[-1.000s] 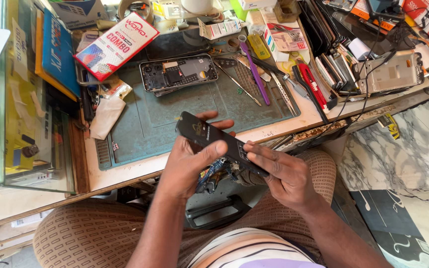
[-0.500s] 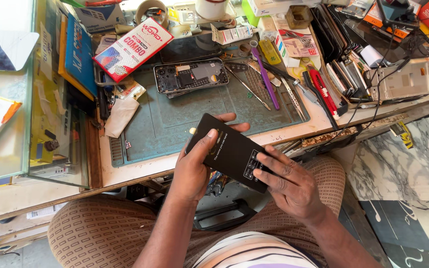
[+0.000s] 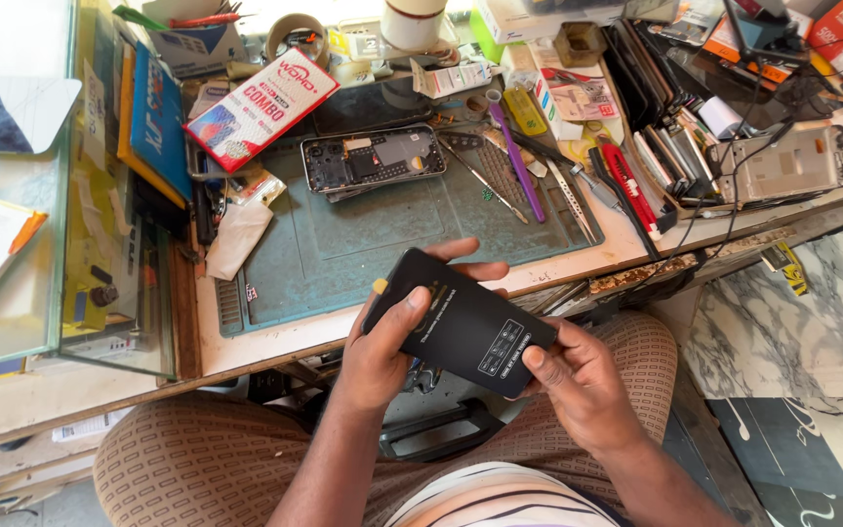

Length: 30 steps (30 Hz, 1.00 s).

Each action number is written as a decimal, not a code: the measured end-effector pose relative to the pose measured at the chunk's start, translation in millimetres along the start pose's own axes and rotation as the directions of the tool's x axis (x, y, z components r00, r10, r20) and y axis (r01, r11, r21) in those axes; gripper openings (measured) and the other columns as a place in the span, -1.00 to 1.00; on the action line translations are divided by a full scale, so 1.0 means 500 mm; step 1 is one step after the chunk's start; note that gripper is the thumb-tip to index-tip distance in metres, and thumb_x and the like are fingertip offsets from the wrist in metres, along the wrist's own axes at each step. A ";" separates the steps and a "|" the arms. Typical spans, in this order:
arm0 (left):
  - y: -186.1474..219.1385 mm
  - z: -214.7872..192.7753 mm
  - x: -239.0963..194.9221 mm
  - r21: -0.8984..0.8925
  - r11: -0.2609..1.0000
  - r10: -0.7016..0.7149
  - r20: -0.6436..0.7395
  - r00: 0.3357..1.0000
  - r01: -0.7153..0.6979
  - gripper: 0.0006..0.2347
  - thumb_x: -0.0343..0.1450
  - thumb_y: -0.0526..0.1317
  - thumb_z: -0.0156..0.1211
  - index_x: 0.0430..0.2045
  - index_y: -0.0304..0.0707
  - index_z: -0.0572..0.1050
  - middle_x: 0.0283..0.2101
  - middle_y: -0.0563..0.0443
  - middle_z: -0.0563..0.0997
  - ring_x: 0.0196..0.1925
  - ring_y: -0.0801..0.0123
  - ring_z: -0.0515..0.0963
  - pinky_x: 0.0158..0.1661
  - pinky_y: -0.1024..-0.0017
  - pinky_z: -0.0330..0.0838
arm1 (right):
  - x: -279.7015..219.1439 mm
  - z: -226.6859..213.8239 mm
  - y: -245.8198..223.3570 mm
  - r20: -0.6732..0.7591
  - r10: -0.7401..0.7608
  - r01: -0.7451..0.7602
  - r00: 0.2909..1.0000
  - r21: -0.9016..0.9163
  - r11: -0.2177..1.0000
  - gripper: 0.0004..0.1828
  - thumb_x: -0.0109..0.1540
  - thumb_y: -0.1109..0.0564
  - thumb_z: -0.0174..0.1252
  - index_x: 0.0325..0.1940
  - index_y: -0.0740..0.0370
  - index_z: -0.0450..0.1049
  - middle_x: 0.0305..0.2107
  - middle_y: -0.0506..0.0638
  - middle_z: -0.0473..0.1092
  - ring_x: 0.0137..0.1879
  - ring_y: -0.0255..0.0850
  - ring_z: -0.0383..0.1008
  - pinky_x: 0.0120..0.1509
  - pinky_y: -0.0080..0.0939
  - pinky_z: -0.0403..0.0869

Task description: The person cleans the interior of a disassembled smartphone using a metal tool and a brush, then handles a new screen assembly and a battery. The person aligns the new screen with the phone frame and prepares to install it.

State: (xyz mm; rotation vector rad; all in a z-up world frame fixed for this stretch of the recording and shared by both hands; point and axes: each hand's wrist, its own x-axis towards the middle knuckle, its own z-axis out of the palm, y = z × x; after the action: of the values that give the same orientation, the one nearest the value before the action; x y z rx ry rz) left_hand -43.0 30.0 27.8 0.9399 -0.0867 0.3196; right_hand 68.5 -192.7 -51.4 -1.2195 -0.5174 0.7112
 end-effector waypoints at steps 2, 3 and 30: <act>0.004 0.000 0.001 0.029 1.000 0.013 -0.018 1.000 -0.012 -0.41 0.47 0.03 0.07 0.32 -0.43 0.28 0.20 -0.34 0.56 0.27 0.13 0.58 0.28 0.22 0.47 | -0.003 0.003 -0.005 -0.033 0.039 -0.039 0.999 -0.003 0.999 -0.62 0.31 0.10 0.18 0.12 0.42 0.46 -0.26 0.12 0.56 -0.22 -0.23 0.58 -0.17 -0.15 0.62; 0.004 -0.002 0.002 0.119 0.992 0.056 -0.051 0.997 -0.049 -0.43 0.47 0.02 0.11 0.28 -0.45 0.33 0.19 -0.34 0.58 0.22 0.15 0.59 0.24 0.25 0.48 | -0.004 0.005 -0.009 -0.037 0.015 -0.015 0.999 -0.004 1.000 -0.63 0.32 0.11 0.20 0.11 0.43 0.45 -0.24 0.10 0.55 -0.20 -0.24 0.57 -0.14 -0.18 0.61; -0.020 -0.088 -0.012 0.455 0.885 0.266 -0.324 0.908 -0.097 -0.92 0.43 -0.40 0.37 -0.27 -0.41 0.61 -0.36 0.17 0.55 -0.30 0.63 0.49 -0.23 0.63 0.40 | 0.017 0.012 -0.092 0.006 -0.226 0.221 0.974 -0.243 0.945 -0.69 0.33 0.17 0.23 0.08 0.44 0.49 -0.19 0.03 0.49 -0.08 -0.32 0.55 0.01 -0.31 0.60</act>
State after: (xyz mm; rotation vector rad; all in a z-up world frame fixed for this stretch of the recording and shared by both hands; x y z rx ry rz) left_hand -48.6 58.8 -7.3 1.2959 0.2639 0.7159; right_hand 79.8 -190.6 -5.9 -1.3679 -0.7280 0.4492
